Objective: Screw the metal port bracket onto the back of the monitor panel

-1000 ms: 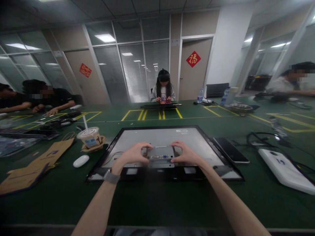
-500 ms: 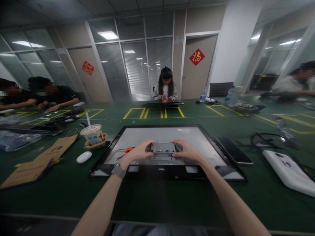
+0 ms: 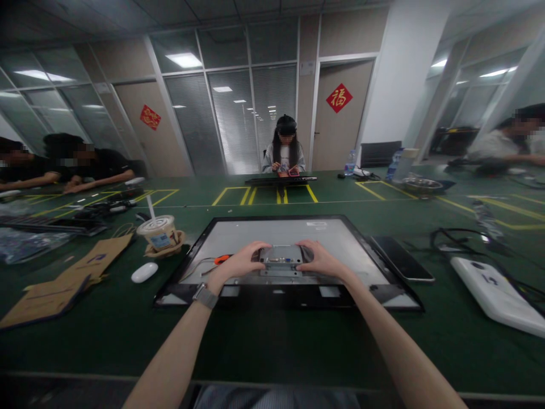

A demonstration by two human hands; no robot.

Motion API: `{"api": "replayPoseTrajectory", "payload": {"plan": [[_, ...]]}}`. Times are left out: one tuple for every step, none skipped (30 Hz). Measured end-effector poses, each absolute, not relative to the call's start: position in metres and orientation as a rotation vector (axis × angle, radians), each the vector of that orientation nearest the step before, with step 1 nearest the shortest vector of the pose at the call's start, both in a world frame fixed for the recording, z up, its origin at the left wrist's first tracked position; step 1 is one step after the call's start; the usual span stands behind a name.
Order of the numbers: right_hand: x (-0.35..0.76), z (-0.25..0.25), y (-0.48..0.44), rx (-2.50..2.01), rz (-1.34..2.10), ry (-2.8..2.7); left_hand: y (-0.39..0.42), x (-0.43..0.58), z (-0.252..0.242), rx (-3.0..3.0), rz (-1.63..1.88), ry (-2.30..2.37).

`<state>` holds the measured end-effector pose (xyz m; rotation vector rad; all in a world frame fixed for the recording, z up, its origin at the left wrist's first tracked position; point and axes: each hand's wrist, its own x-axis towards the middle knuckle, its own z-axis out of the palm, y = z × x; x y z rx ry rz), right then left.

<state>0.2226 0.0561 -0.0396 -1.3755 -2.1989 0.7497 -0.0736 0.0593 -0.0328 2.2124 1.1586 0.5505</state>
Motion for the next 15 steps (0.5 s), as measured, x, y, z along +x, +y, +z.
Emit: {"api": "replayPoseTrajectory", "payload": {"plan": [[0.222,-0.037,0.055,-1.369,0.750,-2.187,0.057,-0.074,-0.028,2.220,0.565,1.143],[0.221,-0.033,0.054,-1.360,0.747,-2.169,0.054,-0.075,-0.022,2.227,0.593,1.129],[0.221,-0.029,0.052,-1.345,0.738,-2.157,0.050,-0.076,-0.016,2.239,0.611,1.113],[0.221,-0.026,0.050,-1.312,0.730,-2.149,0.046,-0.078,-0.009,2.252,0.633,1.106],[0.221,-0.022,0.047,-1.277,0.716,-2.139,0.042,-0.079,-0.003,2.269,0.644,1.102],[0.221,-0.019,0.044,-1.245,0.714,-2.148,0.038,-0.081,0.003,2.281,0.652,1.101],[0.222,-0.017,0.041,-1.229,0.712,-2.153,0.035,-0.082,0.008,2.289,0.633,1.101],[0.223,-0.015,0.038,-1.224,0.711,-2.158,0.032,-0.083,0.012,2.287,0.613,1.107],[0.223,-0.015,0.035,-1.232,0.715,-2.167,0.029,-0.084,0.014,2.285,0.596,1.109],[0.224,-0.015,0.033,-1.247,0.720,-2.174,0.027,-0.084,0.016,2.284,0.574,1.115],[0.224,-0.016,0.031,-1.262,0.729,-2.185,0.026,-0.084,0.016,2.281,0.545,1.120],[0.224,-0.017,0.030,-1.279,0.739,-2.198,0.025,-0.084,0.015,2.281,0.514,1.124],[0.224,-0.018,0.029,-1.294,0.748,-2.213,0.025,-0.084,0.014,2.284,0.482,1.127],[0.223,-0.020,0.029,-1.306,0.755,-2.231,0.025,-0.083,0.013,2.291,0.450,1.126],[0.222,-0.021,0.028,-1.318,0.758,-2.249,0.025,-0.083,0.011,2.302,0.425,1.124]]}}
